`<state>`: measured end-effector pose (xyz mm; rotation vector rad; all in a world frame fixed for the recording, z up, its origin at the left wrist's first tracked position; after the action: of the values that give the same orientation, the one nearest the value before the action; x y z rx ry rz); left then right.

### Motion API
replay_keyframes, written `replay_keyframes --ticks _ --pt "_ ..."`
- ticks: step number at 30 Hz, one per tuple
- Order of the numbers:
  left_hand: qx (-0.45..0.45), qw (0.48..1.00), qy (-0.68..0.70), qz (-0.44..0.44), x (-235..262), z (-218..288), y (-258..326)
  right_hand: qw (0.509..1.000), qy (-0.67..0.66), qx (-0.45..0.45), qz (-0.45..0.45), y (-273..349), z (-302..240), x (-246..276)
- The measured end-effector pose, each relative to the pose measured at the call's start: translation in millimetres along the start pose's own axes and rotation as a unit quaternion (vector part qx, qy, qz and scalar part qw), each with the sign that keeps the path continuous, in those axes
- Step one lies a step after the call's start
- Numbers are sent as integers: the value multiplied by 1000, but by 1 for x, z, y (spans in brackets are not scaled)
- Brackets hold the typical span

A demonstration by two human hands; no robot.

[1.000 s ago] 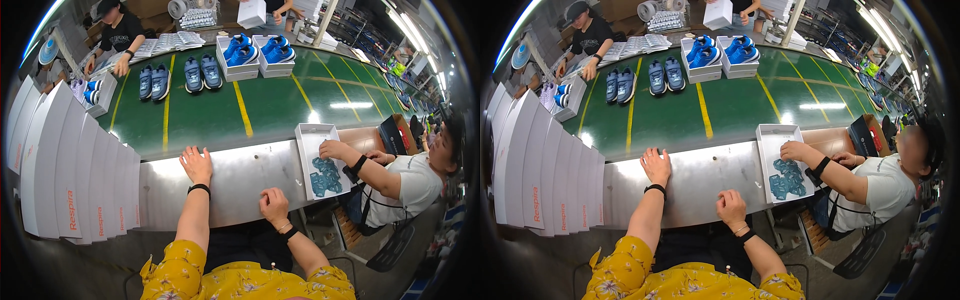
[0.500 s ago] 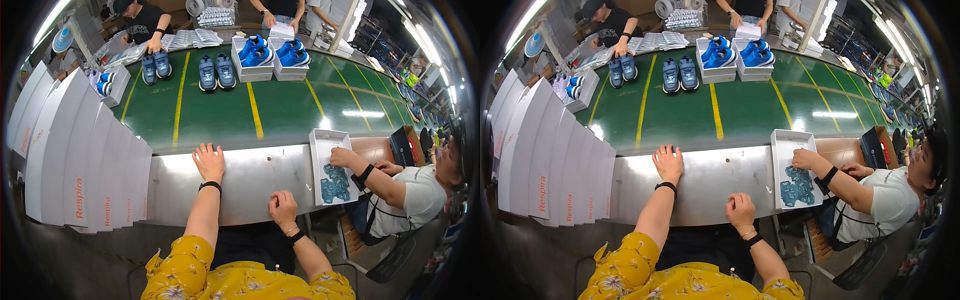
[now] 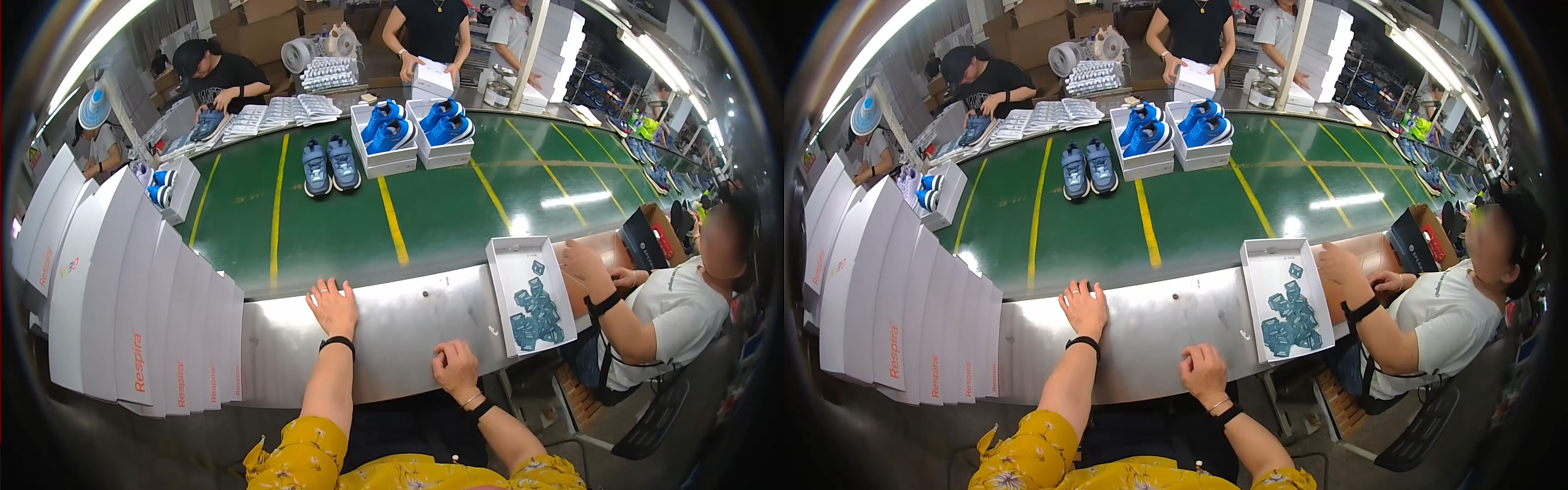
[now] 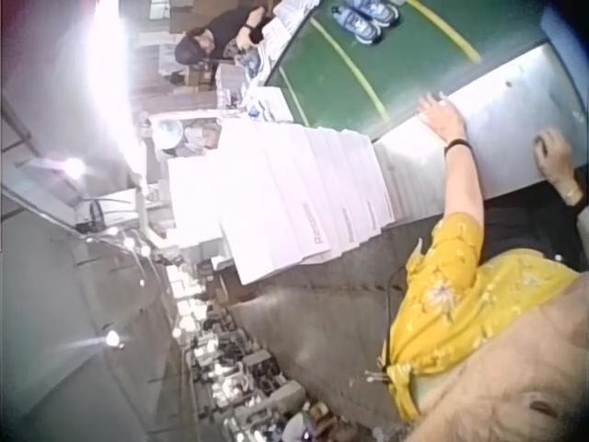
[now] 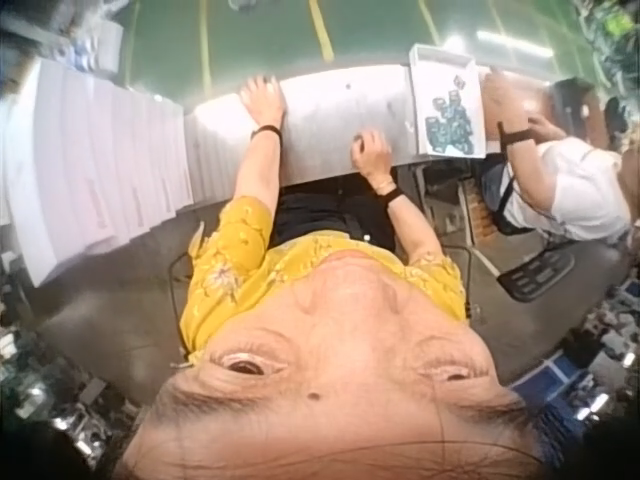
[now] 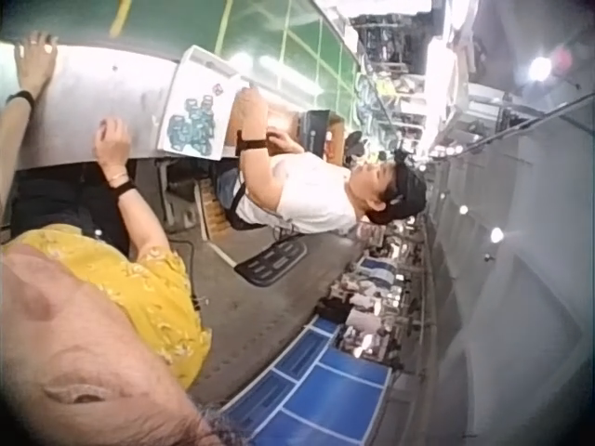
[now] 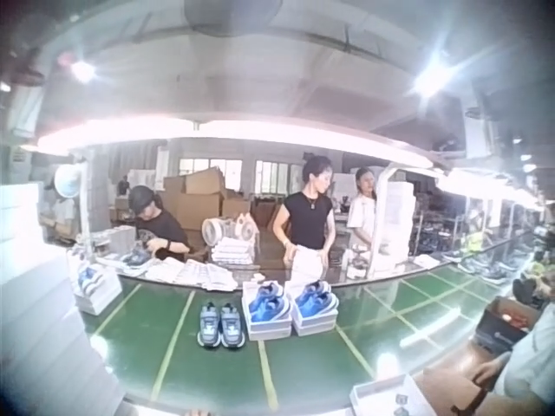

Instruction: Attaching tags and checking shoes on a production assembly line.

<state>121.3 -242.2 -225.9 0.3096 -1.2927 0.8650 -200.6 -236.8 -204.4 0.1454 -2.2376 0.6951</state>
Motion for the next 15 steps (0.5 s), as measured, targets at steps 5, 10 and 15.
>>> replay_keyframes --ticks 5,10,15 --pt "-6 1000 1 9 -2 0 0 1000 2 -7 0 1 1 -1" --pt "-9 1000 0 -2 -2 1 -1 1000 -3 -4 7 0 0 2" --pt "-3 1000 -1 -4 -6 -2 -1 1000 -2 -5 7 -2 -1 2"
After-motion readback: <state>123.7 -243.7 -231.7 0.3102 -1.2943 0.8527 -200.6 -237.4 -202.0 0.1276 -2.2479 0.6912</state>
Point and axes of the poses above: each hand's wrist, its own y-axis away from the middle knuckle, its own x-axis out of the back of the hand, z = x × y, the point moved 8 cm from there along -y, towards the middle knuckle, and after that the axes turned 6 degrees about -x, right-handed, at the moved point
